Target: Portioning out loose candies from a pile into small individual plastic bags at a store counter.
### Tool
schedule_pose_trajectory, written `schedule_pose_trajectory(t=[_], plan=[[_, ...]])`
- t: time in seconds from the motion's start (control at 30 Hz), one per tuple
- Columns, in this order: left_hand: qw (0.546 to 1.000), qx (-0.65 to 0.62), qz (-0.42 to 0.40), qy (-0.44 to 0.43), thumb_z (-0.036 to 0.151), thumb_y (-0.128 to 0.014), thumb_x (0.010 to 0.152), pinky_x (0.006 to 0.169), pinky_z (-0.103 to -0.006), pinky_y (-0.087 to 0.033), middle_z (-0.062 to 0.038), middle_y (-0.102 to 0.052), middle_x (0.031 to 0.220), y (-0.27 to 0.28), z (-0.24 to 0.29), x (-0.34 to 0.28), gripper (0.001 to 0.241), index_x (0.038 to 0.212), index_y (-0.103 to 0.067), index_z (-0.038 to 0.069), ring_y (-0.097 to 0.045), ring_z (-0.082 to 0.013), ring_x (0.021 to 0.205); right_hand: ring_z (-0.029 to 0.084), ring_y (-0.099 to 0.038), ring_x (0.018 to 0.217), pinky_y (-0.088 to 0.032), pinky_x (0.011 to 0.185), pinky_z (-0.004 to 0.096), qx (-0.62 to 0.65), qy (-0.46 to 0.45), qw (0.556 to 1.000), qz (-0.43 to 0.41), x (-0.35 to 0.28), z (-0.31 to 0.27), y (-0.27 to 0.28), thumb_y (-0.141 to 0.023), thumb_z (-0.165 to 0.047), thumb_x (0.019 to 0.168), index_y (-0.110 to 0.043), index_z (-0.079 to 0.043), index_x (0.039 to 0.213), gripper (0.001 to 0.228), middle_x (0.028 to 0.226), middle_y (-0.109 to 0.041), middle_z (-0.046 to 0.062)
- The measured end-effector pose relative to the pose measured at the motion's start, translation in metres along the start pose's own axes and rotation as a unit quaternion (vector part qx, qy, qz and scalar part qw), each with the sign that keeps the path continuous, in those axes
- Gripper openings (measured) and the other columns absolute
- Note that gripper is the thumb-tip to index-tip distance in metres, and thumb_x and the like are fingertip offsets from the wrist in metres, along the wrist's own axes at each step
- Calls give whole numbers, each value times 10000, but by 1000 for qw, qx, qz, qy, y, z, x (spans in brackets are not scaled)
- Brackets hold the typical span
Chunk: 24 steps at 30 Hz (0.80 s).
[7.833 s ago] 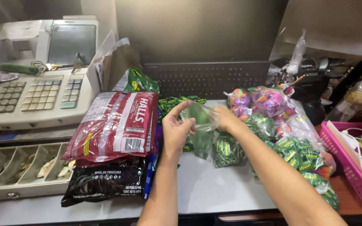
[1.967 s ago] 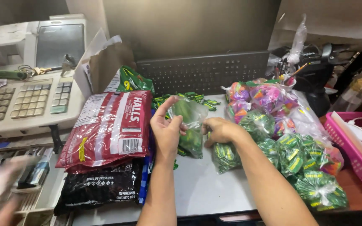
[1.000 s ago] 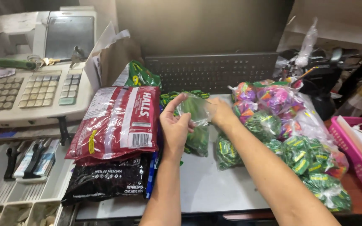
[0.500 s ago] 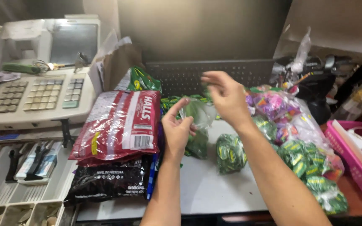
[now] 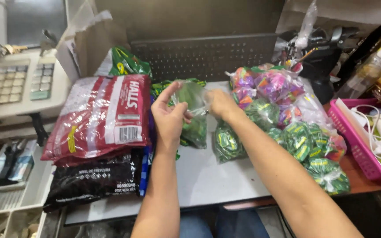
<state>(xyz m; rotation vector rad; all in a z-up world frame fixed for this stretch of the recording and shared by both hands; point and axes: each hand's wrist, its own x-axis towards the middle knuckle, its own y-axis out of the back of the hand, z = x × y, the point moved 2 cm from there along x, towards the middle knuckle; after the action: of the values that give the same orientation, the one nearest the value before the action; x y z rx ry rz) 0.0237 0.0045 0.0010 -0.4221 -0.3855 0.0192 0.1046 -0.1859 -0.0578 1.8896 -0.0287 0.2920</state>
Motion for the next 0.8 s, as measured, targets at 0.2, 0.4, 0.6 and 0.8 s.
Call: schedule_pose_trajectory(t=[0.2, 0.4, 0.6, 0.8], plan=[[1000, 0, -12, -5, -160, -545, 774, 335, -208, -535, -276, -628, 1350, -3, 1, -2, 619, 1383, -560, -49, -670, -162, 476, 88, -669, 866, -551, 830, 265, 432, 71, 856, 276, -33, -52, 113, -792, 32, 830, -652, -162, 865, 241, 883, -677, -61], [1000, -23, 0, -14, -146, -546, 771, 330, -221, -528, -261, -649, 1319, 2, -7, 1, 621, 1386, -549, -66, -654, -183, 455, 173, -744, 933, -609, 816, 293, 320, 157, 910, 210, -46, -89, 117, -819, -31, 821, -742, -145, 1004, 229, 956, -723, 0], [1000, -16, 12, -1, -149, -536, 769, 326, -216, -530, -247, -671, 1299, -1, -1, 1, 619, 1378, -567, -48, -656, -180, 450, 466, -674, 1138, -532, 999, 559, 157, 61, 985, 35, -29, -32, 29, -597, 77, 838, -713, 51, 1199, 380, 1118, -732, 297], [1000, -23, 16, -1, -144, -542, 770, 330, -212, -530, -253, -662, 1311, 0, 3, 1, 621, 1384, -562, -52, -651, -167, 456, 404, -680, 1157, -527, 1065, 506, -25, 20, 994, -103, -34, -57, 31, -595, -112, 802, -751, 1, 1153, 401, 1129, -748, 243]])
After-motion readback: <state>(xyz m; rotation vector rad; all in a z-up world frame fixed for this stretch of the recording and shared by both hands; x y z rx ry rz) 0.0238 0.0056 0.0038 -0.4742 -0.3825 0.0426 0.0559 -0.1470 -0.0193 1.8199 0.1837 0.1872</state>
